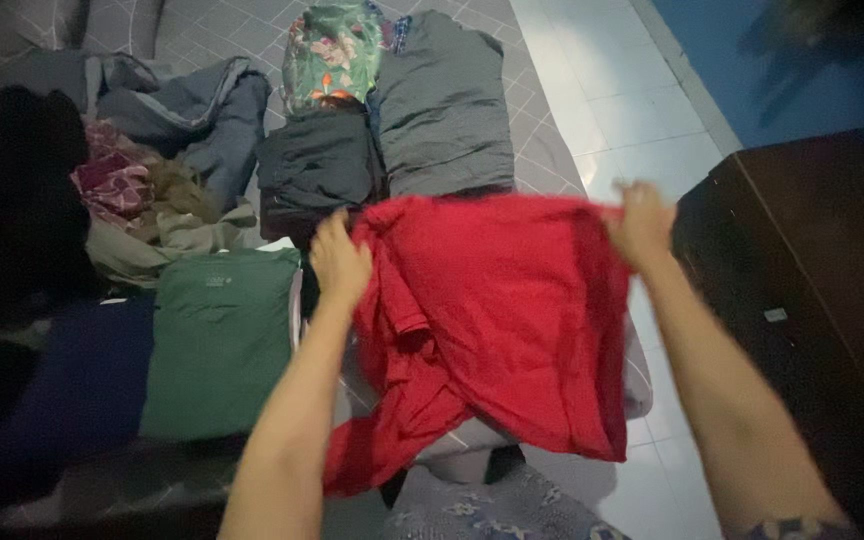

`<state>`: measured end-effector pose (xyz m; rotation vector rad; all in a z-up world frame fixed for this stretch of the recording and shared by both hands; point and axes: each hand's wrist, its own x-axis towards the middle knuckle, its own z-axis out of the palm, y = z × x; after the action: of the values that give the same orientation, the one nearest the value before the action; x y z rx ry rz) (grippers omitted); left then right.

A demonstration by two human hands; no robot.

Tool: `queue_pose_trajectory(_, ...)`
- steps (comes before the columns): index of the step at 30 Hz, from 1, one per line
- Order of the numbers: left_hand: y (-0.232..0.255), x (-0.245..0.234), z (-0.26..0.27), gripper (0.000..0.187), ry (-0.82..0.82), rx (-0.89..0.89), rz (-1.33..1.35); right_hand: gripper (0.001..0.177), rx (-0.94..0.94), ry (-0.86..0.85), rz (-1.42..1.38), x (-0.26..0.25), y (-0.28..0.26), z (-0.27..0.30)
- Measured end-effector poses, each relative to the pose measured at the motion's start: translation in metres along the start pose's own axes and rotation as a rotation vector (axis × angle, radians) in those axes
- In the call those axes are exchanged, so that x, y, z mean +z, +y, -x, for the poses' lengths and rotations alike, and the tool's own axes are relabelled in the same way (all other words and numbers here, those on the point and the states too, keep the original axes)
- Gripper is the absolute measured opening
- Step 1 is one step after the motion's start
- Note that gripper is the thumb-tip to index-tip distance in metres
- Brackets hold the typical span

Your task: The person repeatedly picks clothes from a laundry basket, unfolds them on a bed, folds them neatly, and stacks them. The person handles shirts, pants, and other garments one at a time, creating a growing stack of folded clothes on the bed.

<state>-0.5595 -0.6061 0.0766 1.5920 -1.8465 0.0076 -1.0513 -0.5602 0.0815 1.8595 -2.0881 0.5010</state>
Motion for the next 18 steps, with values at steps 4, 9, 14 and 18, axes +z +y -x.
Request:
queue_pose_trajectory(4, -0.053, 0.063, 0.118, 0.057, -0.657, -0.400, -0.023, 0.070, 0.139, -0.263, -0.141, 0.088, -0.012, 0.117)
queue_pose_trajectory(9, -0.068, 0.085, 0.255, 0.108, -0.910, -0.613, 0.066, 0.096, 0.498, -0.610, -0.121, 0.104, -0.009, 0.265)
queue_pose_trajectory(14, -0.061, 0.073, 0.319, 0.080, -1.012, -0.506, -0.115, 0.117, 0.864, -0.432, -0.393, 0.104, -0.007, 0.359)
queue_pose_trajectory(18, -0.075, 0.068, 0.326, 0.058, -0.946, -0.213, -0.100, 0.099, 0.639, -0.546, -0.584, 0.106, 0.004, 0.384)
